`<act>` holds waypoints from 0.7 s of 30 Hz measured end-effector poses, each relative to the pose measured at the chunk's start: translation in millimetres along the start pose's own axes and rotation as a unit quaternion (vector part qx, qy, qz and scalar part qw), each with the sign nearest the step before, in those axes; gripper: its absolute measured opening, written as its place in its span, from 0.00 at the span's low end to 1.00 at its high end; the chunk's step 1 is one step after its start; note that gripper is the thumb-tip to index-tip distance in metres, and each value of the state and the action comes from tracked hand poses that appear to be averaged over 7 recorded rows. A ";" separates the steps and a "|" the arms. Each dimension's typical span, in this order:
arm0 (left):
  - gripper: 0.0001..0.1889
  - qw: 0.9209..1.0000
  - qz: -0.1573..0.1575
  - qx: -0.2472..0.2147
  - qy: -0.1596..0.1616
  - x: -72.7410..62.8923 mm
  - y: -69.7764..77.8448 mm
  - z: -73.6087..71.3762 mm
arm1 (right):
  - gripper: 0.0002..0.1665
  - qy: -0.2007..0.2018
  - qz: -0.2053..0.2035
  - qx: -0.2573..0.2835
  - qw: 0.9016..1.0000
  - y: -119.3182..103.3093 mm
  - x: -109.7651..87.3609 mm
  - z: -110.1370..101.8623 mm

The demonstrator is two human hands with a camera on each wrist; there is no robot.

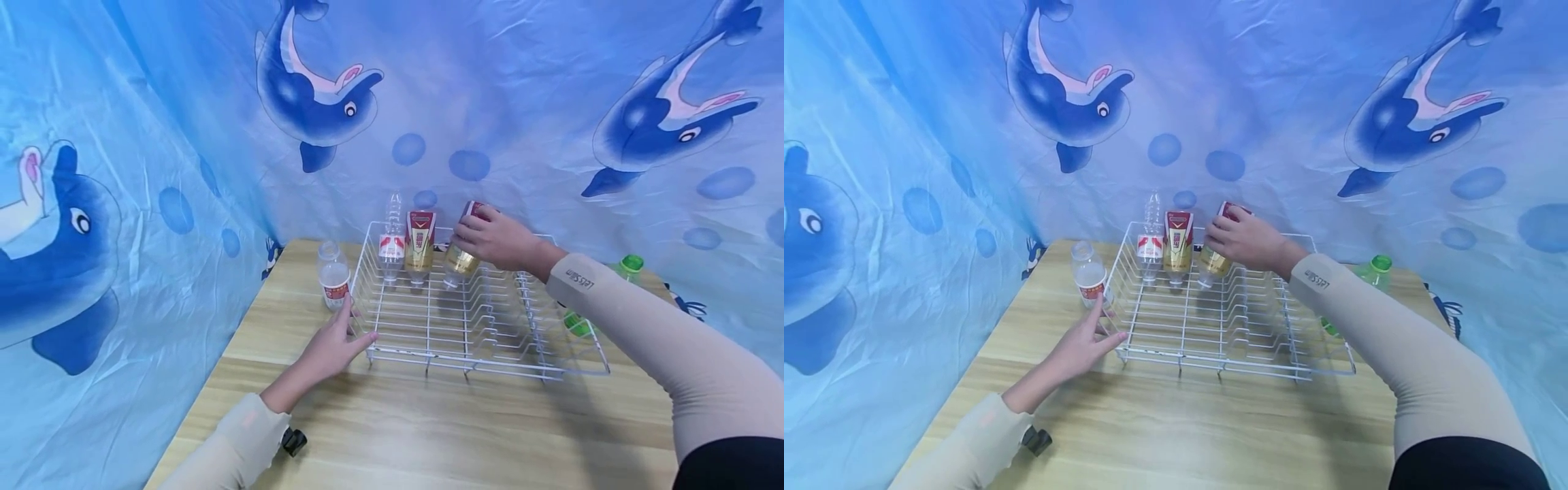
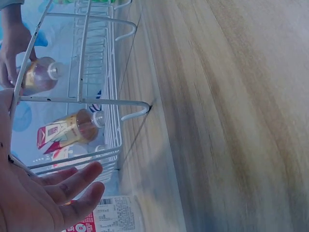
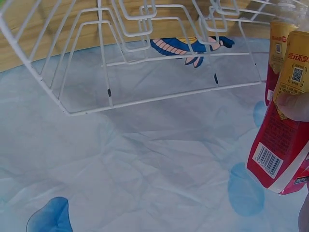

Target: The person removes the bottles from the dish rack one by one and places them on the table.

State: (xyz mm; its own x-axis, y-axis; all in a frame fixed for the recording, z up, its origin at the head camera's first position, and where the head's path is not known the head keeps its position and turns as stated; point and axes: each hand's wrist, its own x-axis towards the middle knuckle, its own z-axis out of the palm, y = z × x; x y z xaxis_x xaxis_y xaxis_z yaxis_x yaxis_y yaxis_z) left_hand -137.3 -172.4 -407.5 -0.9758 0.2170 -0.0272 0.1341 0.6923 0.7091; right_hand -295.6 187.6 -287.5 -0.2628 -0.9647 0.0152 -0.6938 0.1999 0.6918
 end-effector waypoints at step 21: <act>0.50 0.986 0.033 0.160 0.026 -5.3 12.7 -5.6 | 0.43 0.047 0.025 0.005 0.999 -2.1 -24.8 -33.2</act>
State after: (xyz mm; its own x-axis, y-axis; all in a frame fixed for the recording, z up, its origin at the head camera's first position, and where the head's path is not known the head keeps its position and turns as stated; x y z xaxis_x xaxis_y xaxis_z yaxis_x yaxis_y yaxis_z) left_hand -131.4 -168.6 -394.4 -0.9696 0.2386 0.0537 0.2369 0.8618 0.4485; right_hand -265.4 205.4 -265.4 -0.2345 -0.9650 0.1176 -0.6885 0.2502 0.6807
